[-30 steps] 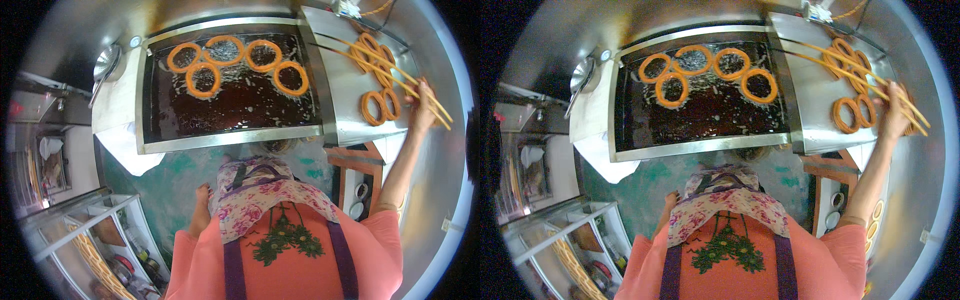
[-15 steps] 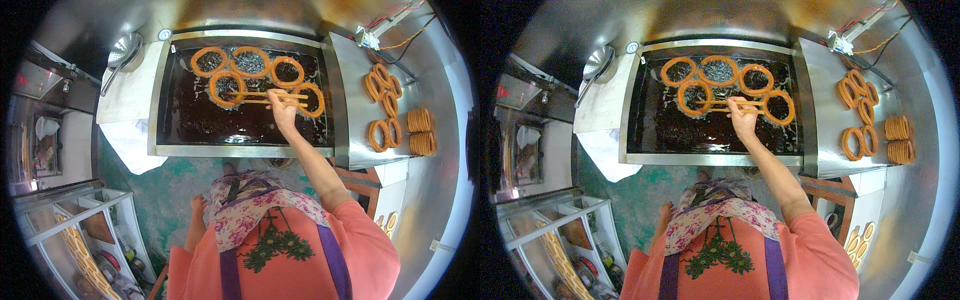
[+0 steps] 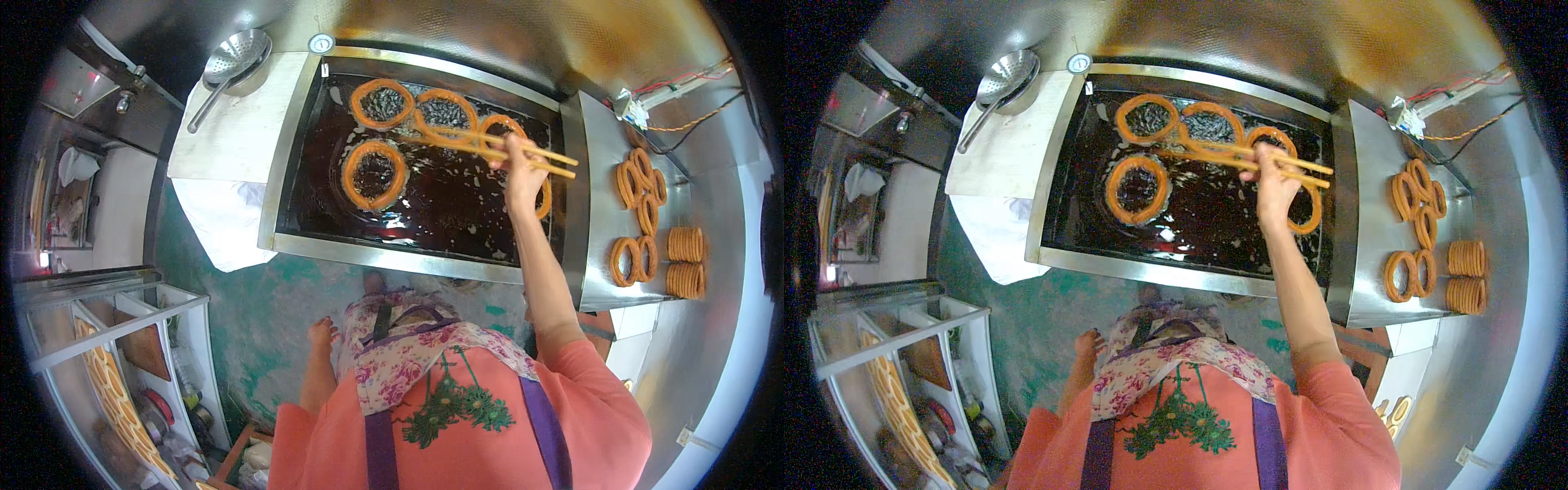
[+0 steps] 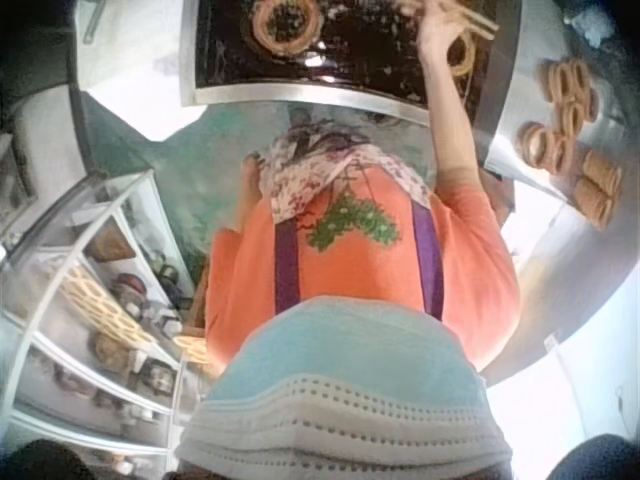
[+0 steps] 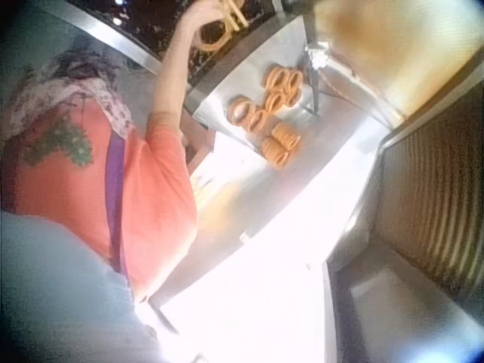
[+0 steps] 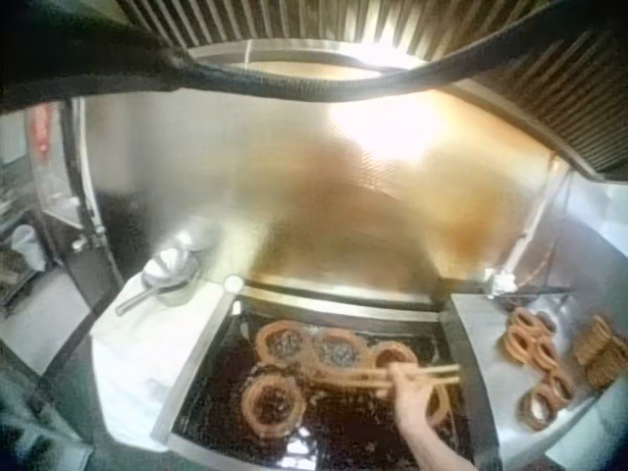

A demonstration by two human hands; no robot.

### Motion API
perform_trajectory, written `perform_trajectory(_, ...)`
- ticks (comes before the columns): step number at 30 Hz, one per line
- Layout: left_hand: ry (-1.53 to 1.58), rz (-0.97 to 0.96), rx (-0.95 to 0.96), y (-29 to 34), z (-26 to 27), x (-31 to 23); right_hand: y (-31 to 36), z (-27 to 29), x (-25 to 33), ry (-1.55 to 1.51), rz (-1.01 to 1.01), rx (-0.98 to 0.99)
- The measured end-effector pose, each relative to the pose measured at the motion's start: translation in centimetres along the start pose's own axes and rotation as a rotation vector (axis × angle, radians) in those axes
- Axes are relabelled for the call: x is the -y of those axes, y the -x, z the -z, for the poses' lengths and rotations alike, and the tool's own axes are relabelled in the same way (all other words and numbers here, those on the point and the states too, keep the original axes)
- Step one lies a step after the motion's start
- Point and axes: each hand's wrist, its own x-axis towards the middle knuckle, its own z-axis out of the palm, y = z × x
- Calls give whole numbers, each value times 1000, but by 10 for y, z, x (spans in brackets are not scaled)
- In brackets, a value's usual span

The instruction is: The person fries ring-shaped dough in a vat of oil using long wooden chopsticks, then transfers the cooked donuts to a metal tray and places new dough rings into the oil by hand.

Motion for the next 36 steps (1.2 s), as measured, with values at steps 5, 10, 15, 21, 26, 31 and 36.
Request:
perform_trajectory(5, 20, 41, -49, -3, 21, 14, -49, -54, -51, -7, 108, -103)
perform_trajectory(10, 68, 51, -74, 5, 36, 13, -56, -102, -84, 72, -27, -51)
perform_trajectory(15, 66, 58, -63, 4, 45, 22, -53, -119, -90, -175, -167, -81)
perform_trajectory(21, 93, 78, -80, 4, 47, 19, -64, -122, -117, -67, -151, 88)
perform_trajectory(26, 69, 74, -136, 5, 51, 8, -73, -134, -148, -148, -269, 70)
perform_trajectory(31, 93, 75, -142, 7, 57, 11, -74, -116, -176, -318, -557, 8)
perform_trajectory(36, 42, 59, -164, 24, 53, 4, -63, -79, -210, -520, -691, -8)
